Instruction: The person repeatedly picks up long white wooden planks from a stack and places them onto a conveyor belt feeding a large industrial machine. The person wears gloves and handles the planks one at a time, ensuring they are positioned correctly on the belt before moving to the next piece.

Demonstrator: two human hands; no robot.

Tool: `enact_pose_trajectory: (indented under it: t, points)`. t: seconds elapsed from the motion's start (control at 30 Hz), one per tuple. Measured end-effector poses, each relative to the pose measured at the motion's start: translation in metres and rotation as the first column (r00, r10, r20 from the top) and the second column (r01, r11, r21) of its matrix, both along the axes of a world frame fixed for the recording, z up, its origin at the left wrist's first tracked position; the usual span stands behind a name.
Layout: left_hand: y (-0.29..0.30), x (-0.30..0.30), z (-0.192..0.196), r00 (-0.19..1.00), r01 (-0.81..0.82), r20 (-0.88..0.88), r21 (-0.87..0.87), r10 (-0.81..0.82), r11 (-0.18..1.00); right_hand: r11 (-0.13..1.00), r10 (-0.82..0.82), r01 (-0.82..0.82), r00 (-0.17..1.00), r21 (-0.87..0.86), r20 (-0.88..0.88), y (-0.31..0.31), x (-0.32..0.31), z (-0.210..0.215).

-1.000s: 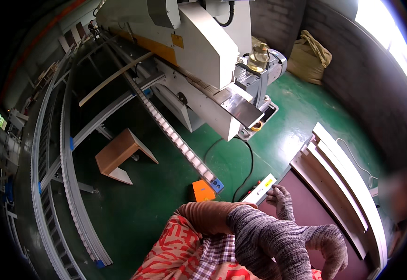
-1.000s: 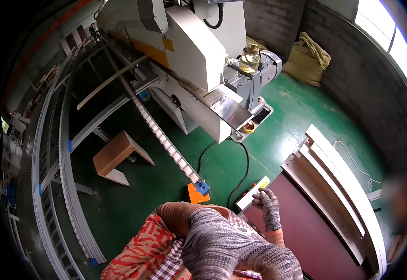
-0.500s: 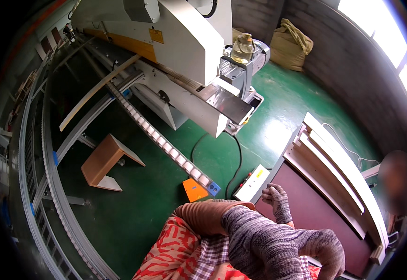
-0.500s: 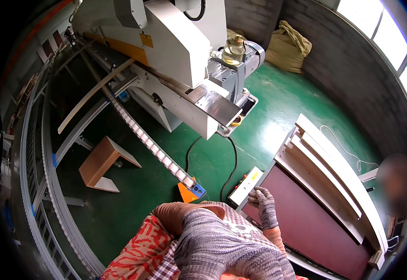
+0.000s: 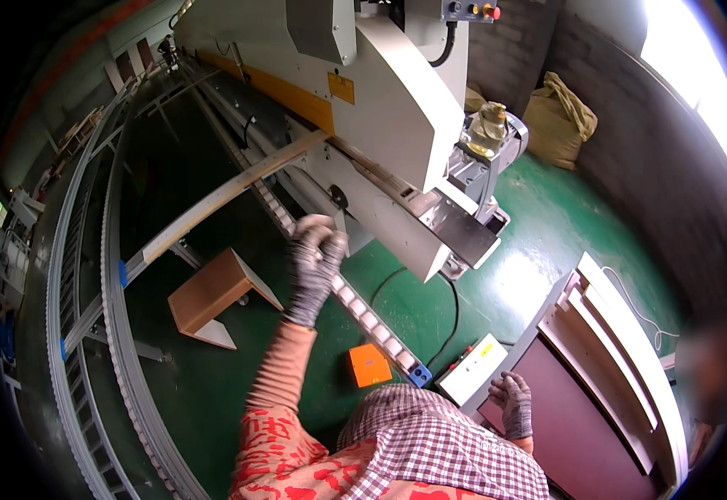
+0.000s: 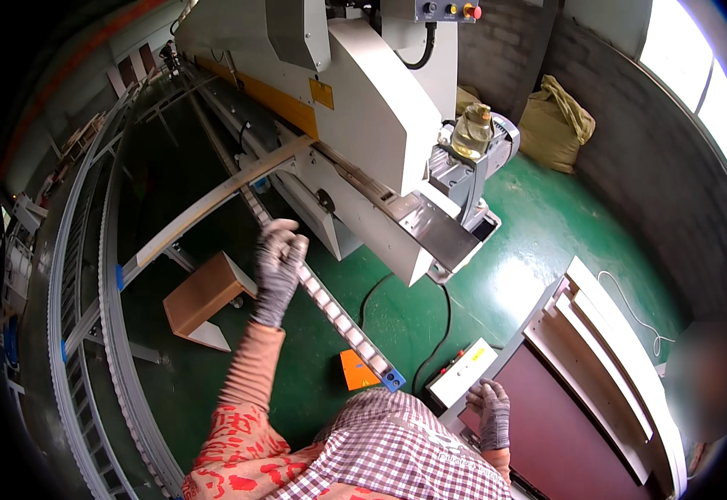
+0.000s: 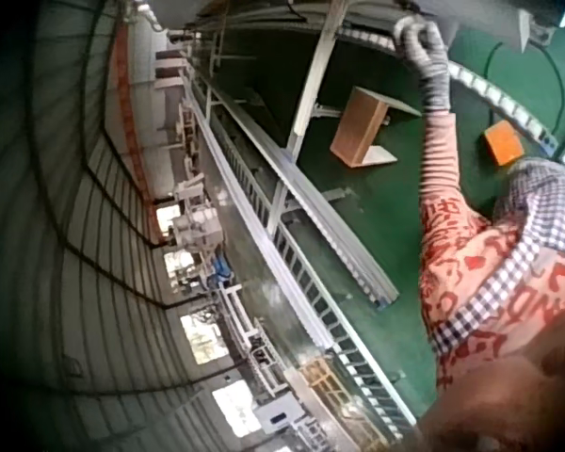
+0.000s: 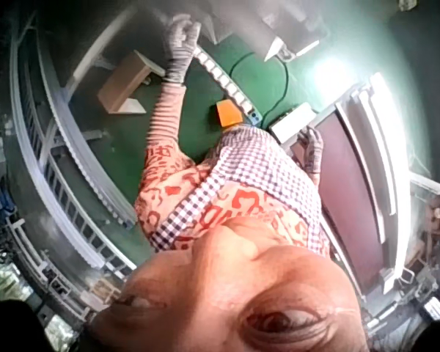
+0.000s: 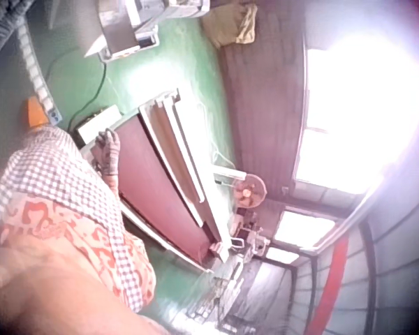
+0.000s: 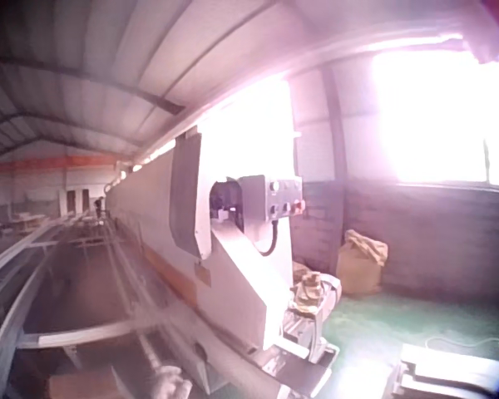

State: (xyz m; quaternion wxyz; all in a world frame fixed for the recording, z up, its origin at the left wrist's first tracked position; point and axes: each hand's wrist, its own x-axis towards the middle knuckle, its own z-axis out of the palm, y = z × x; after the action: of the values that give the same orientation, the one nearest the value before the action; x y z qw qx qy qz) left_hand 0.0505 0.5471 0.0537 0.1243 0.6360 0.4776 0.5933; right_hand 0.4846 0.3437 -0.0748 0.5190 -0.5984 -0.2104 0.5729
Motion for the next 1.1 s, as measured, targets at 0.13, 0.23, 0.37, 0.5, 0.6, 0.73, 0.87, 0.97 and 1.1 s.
enact_pose_trajectory:
  t: [0.13,0.23,0.37,0.5,0.6,0.73,0.87,0.97,1.1]
  points:
    - [0.056,-0.116,-0.034,0.639,-0.573,-0.625,0.002,0.448,0.82,0.999,-0.019,0.02,1.0,-0.051,0.012,0.0,-0.002,-0.001]
    - [0.099,-0.168,-0.047,0.465,-0.754,-0.833,-0.194,0.3,0.628,0.995,-0.031,0.035,0.998,-0.094,0.049,0.001,-0.008,0.002]
    - [0.13,-0.225,-0.059,0.47,-0.756,-0.878,-0.346,0.094,0.556,0.986,-0.036,0.051,0.994,-0.161,0.099,0.004,-0.021,0.009]
    - [0.134,-0.238,-0.08,0.515,-0.793,-0.856,-0.498,-0.049,0.352,0.978,0.039,-0.02,0.995,-0.208,0.089,0.006,-0.027,0.026]
    - [0.121,-0.228,-0.091,0.525,-0.78,-0.85,-0.495,-0.03,0.384,0.977,0.002,0.008,0.999,-0.212,0.049,0.0,-0.022,0.019]
    - [0.057,-0.211,-0.135,0.608,-0.591,-0.791,-0.402,0.06,0.7,0.98,0.046,-0.047,0.999,-0.193,-0.01,0.003,-0.016,0.019]
    - [-0.05,-0.132,-0.118,0.778,-0.511,-0.623,-0.555,0.079,0.657,0.957,0.271,-0.267,0.962,-0.111,0.029,0.003,-0.012,0.01]
    - [-0.14,-0.109,-0.105,0.906,-0.371,-0.419,-0.725,0.056,0.58,0.87,0.493,-0.493,0.866,-0.02,0.087,0.006,-0.02,0.028]
    - [-0.21,-0.062,-0.059,0.859,-0.277,-0.509,-0.545,-0.05,0.792,0.748,0.64,-0.644,0.764,0.164,0.08,0.002,-0.018,0.04]
